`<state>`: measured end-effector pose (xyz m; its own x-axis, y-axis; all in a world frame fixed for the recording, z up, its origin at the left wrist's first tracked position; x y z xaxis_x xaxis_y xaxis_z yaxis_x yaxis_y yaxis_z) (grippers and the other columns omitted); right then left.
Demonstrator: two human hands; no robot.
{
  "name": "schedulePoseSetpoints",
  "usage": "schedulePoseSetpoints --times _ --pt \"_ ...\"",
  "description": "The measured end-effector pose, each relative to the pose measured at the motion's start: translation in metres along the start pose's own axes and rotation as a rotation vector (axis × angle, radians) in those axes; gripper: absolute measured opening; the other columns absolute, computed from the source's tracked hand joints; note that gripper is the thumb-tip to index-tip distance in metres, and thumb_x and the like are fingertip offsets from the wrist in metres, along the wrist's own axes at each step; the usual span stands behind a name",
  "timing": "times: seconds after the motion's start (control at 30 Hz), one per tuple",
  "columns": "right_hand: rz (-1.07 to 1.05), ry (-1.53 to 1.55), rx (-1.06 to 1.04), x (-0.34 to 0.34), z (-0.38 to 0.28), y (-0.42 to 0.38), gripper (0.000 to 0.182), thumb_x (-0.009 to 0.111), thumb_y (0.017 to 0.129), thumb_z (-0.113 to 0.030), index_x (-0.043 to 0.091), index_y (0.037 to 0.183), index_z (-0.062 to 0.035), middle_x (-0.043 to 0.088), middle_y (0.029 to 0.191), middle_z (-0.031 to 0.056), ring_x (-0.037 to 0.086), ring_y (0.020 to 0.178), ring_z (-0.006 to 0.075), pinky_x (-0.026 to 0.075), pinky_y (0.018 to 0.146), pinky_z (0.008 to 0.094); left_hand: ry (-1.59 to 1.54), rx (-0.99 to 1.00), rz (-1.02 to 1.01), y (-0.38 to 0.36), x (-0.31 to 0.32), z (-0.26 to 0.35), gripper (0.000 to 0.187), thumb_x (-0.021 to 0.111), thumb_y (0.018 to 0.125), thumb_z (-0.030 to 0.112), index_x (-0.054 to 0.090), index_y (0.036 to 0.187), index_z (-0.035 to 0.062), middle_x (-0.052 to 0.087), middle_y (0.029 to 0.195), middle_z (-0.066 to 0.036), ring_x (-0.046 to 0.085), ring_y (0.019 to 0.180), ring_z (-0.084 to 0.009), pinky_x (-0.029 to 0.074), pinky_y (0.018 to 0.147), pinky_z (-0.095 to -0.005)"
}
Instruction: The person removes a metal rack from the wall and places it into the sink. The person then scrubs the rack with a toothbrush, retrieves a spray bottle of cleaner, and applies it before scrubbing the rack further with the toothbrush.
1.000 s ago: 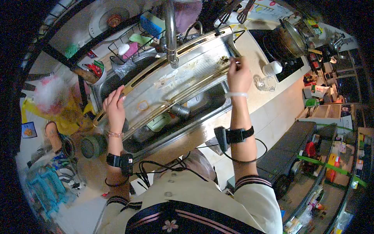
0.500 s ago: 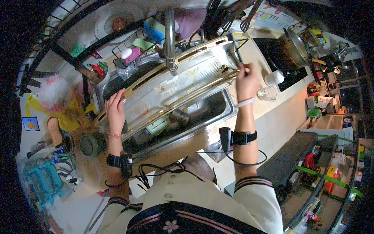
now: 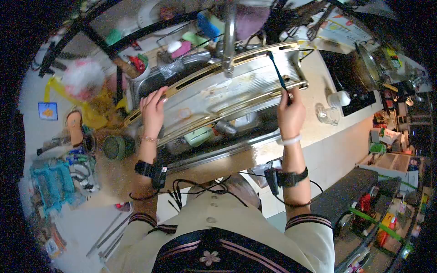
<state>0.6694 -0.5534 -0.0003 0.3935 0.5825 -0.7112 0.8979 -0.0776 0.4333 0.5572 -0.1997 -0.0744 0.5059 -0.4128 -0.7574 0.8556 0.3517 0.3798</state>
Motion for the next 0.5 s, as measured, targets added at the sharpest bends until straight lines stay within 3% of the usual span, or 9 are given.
schedulePoseSetpoints --times 0.1,0.23,0.3,0.37,0.5 --pt "-0.003 0.15 0.184 -0.011 0.002 -0.041 0.015 0.055 0.088 -0.019 0.053 0.085 -0.0046 0.06 0.068 0.0181 0.062 0.062 0.0326 0.044 0.053 0.036 -0.011 -0.013 0.013 -0.001 -0.001 0.002 0.033 0.059 0.08 0.015 0.058 0.112 0.0201 0.059 0.104 -0.001 0.051 0.1 -0.0221 0.028 0.099 -0.0405" --pt "-0.17 0.202 -0.097 -0.001 -0.055 -0.122 0.011 0.052 0.089 -0.014 0.05 0.095 -0.005 0.06 0.067 0.0166 0.06 0.057 0.0314 0.044 0.049 0.0372 -0.082 -0.03 0.029 -0.002 0.0 -0.004 0.029 0.061 0.079 0.017 0.058 0.108 0.0172 0.06 0.102 -0.001 0.052 0.099 -0.022 0.03 0.094 -0.0374" --pt "-0.392 0.145 -0.108 0.017 -0.096 -0.135 0.014 0.052 0.088 -0.013 0.049 0.1 -0.0057 0.06 0.066 0.0157 0.059 0.054 0.0332 0.044 0.047 0.0398 -0.076 -0.008 0.037 -0.003 -0.001 -0.005 0.028 0.061 0.079 0.017 0.058 0.107 0.0159 0.06 0.101 -0.001 0.052 0.098 -0.0221 0.031 0.091 -0.0369" --pt "-0.316 0.114 -0.177 0.041 -0.117 -0.121 0.017 0.053 0.087 -0.015 0.049 0.101 -0.0057 0.06 0.065 0.0163 0.058 0.053 0.0349 0.045 0.046 0.042 -0.096 -0.011 0.034 -0.002 0.001 -0.006 0.028 0.061 0.079 0.017 0.058 0.107 0.0159 0.06 0.1 -0.001 0.052 0.097 -0.0222 0.031 0.091 -0.0372" --pt "-0.397 -0.062 -0.321 0.078 -0.14 -0.124 0.018 0.046 0.089 -0.02 0.05 0.1 -0.0062 0.059 0.061 0.0179 0.058 0.051 0.0352 0.046 0.044 0.0437 -0.065 0.001 0.05 -0.002 0.0 -0.008 0.028 0.061 0.079 0.018 0.057 0.107 0.0158 0.06 0.098 -0.002 0.052 0.096 -0.0221 0.032 0.09 -0.0377"
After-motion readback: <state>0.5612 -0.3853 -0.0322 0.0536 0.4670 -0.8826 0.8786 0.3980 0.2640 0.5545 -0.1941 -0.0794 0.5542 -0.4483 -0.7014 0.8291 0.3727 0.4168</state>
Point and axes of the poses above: each hand's wrist, its own y-axis towards the middle knuckle, its own x-axis out of the palm, z = x × y, the point moved 2 cm from there along y, towards the middle knuckle
